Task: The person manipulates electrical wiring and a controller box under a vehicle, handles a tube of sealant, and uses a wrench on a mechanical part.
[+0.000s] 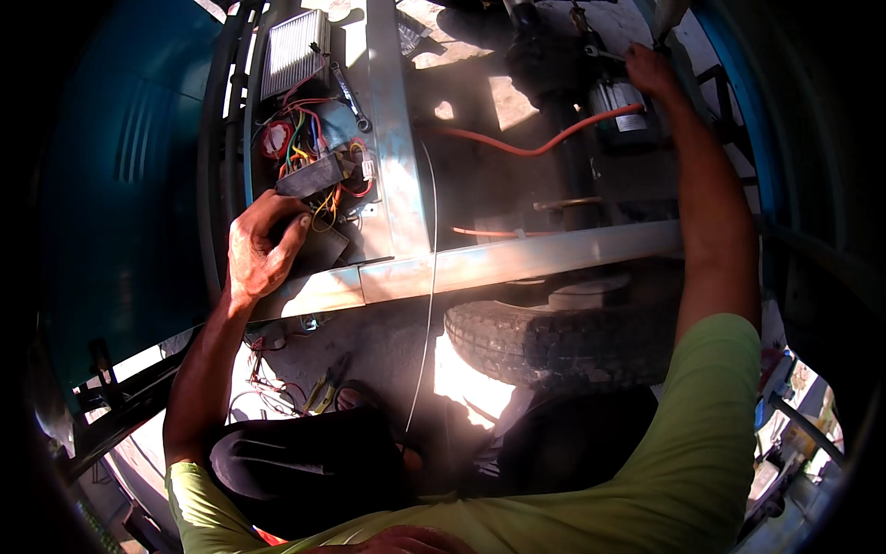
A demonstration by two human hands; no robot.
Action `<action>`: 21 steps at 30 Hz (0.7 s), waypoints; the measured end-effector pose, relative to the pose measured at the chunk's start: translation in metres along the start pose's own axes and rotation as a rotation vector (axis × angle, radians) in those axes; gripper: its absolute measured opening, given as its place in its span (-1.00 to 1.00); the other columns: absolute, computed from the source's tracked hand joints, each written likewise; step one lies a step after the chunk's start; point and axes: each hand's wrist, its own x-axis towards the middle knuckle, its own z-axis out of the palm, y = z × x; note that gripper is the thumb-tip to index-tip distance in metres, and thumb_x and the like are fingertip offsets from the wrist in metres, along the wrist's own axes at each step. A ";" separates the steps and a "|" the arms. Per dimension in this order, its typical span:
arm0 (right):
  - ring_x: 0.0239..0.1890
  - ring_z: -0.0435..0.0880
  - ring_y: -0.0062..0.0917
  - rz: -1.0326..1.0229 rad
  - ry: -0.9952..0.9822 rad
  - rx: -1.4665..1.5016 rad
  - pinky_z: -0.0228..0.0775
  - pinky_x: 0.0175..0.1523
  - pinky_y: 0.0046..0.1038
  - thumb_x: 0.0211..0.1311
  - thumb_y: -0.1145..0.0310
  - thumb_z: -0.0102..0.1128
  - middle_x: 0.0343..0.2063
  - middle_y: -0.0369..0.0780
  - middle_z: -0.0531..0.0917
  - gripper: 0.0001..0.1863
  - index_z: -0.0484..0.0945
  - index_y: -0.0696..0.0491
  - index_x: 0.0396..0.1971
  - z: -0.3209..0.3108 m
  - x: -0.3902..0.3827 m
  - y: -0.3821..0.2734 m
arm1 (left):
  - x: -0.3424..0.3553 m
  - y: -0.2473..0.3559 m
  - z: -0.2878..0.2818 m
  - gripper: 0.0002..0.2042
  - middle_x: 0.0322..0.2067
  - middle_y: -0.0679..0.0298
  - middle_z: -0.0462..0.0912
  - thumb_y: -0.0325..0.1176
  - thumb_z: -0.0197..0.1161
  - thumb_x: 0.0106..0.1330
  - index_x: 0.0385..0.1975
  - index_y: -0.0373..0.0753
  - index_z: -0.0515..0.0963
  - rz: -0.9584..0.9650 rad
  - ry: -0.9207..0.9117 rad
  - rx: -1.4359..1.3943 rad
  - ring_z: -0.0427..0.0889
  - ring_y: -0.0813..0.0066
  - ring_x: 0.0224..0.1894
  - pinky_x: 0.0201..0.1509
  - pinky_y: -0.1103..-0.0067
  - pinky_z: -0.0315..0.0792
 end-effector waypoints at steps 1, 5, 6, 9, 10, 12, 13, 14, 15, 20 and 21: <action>0.04 0.63 0.07 -0.045 0.009 -0.053 0.48 0.16 -0.05 0.46 0.28 -0.13 -0.02 0.08 0.64 -0.68 0.57 0.16 -0.10 -0.001 -0.001 -0.003 | 0.000 0.000 0.000 -0.88 -0.39 0.18 0.60 -0.46 0.31 0.27 -0.28 -0.36 0.66 -0.013 -0.001 -0.001 0.60 0.38 -0.38 -0.25 0.52 0.45; 0.03 0.68 -0.03 -0.179 -0.005 -0.333 0.53 0.14 -0.15 0.41 0.35 -0.02 -0.11 0.05 0.67 -0.74 0.63 0.16 -0.22 -0.011 -0.006 -0.023 | -0.001 0.002 -0.002 -0.89 -0.40 0.18 0.60 -0.46 0.31 0.26 -0.29 -0.36 0.66 -0.062 0.000 -0.017 0.60 0.39 -0.38 -0.25 0.52 0.45; 0.02 0.70 -0.07 -0.201 -0.021 -0.423 0.54 0.14 -0.17 0.39 0.37 0.01 -0.13 0.03 0.68 -0.76 0.65 0.15 -0.25 -0.013 -0.005 -0.027 | -0.001 0.003 -0.002 -0.89 -0.40 0.18 0.60 -0.46 0.31 0.26 -0.29 -0.36 0.66 -0.072 0.004 -0.024 0.59 0.39 -0.39 -0.25 0.52 0.45; -0.07 0.74 -0.16 -0.237 -0.017 -0.567 0.60 0.06 -0.20 0.31 0.40 0.10 -0.19 -0.04 0.69 -0.81 0.70 0.10 -0.33 -0.014 -0.004 -0.033 | -0.001 0.003 -0.001 -0.88 -0.40 0.18 0.59 -0.46 0.31 0.26 -0.29 -0.36 0.66 -0.082 0.011 -0.034 0.59 0.38 -0.39 -0.26 0.51 0.45; -0.08 0.73 -0.13 -0.233 -0.030 -0.547 0.59 0.03 -0.16 0.33 0.40 0.06 -0.18 -0.03 0.67 -0.81 0.66 0.12 -0.30 -0.011 -0.003 -0.027 | 0.000 0.003 0.000 -0.88 -0.40 0.18 0.59 -0.46 0.31 0.26 -0.29 -0.36 0.66 -0.106 0.011 -0.049 0.59 0.38 -0.39 -0.26 0.51 0.45; -0.12 0.70 -0.05 -0.229 -0.052 -0.503 0.57 -0.01 -0.08 0.39 0.41 -0.02 -0.15 0.01 0.62 -0.80 0.59 0.17 -0.24 -0.009 0.001 -0.023 | 0.000 0.005 0.000 -0.88 -0.40 0.18 0.59 -0.46 0.31 0.26 -0.28 -0.35 0.66 -0.157 0.013 -0.074 0.60 0.37 -0.39 -0.26 0.51 0.45; -0.12 0.71 -0.07 -0.217 -0.033 -0.508 0.57 -0.02 -0.09 0.39 0.40 -0.01 -0.15 0.00 0.62 -0.80 0.59 0.16 -0.24 -0.007 0.001 -0.024 | 0.000 0.005 -0.001 -0.88 -0.40 0.18 0.59 -0.45 0.31 0.26 -0.28 -0.35 0.66 -0.133 0.009 -0.057 0.60 0.37 -0.39 -0.26 0.51 0.45; -0.13 0.71 -0.08 -0.204 -0.014 -0.513 0.58 -0.03 -0.10 0.38 0.40 0.00 -0.16 -0.01 0.63 -0.80 0.59 0.15 -0.25 -0.004 0.000 -0.026 | 0.000 0.005 -0.002 -0.88 -0.40 0.18 0.59 -0.45 0.31 0.27 -0.28 -0.35 0.66 -0.108 0.006 -0.040 0.60 0.37 -0.39 -0.26 0.51 0.46; -0.14 0.72 -0.10 -0.189 0.003 -0.524 0.59 -0.04 -0.10 0.38 0.39 0.01 -0.16 -0.02 0.63 -0.81 0.59 0.15 -0.26 -0.003 -0.002 -0.022 | 0.000 0.005 -0.002 -0.88 -0.40 0.18 0.59 -0.45 0.31 0.27 -0.28 -0.35 0.66 -0.080 0.003 -0.029 0.60 0.36 -0.39 -0.26 0.51 0.46; -0.21 0.73 -0.23 -0.250 0.138 -0.628 0.59 -0.13 -0.13 0.34 0.34 0.06 -0.23 -0.14 0.64 -0.85 0.60 0.01 -0.28 -0.003 -0.014 -0.040 | -0.002 0.004 -0.001 -0.87 -0.38 0.18 0.59 -0.44 0.31 0.28 -0.27 -0.35 0.66 -0.144 0.011 -0.069 0.61 0.39 -0.39 -0.26 0.51 0.46; -0.19 0.72 -0.19 -0.242 0.093 -0.595 0.56 -0.11 -0.11 0.35 0.35 0.04 -0.22 -0.13 0.62 -0.86 0.57 0.03 -0.27 -0.009 -0.018 -0.045 | -0.002 0.003 -0.001 -0.87 -0.38 0.18 0.59 -0.44 0.31 0.28 -0.27 -0.35 0.66 -0.132 0.008 -0.068 0.60 0.39 -0.39 -0.26 0.52 0.47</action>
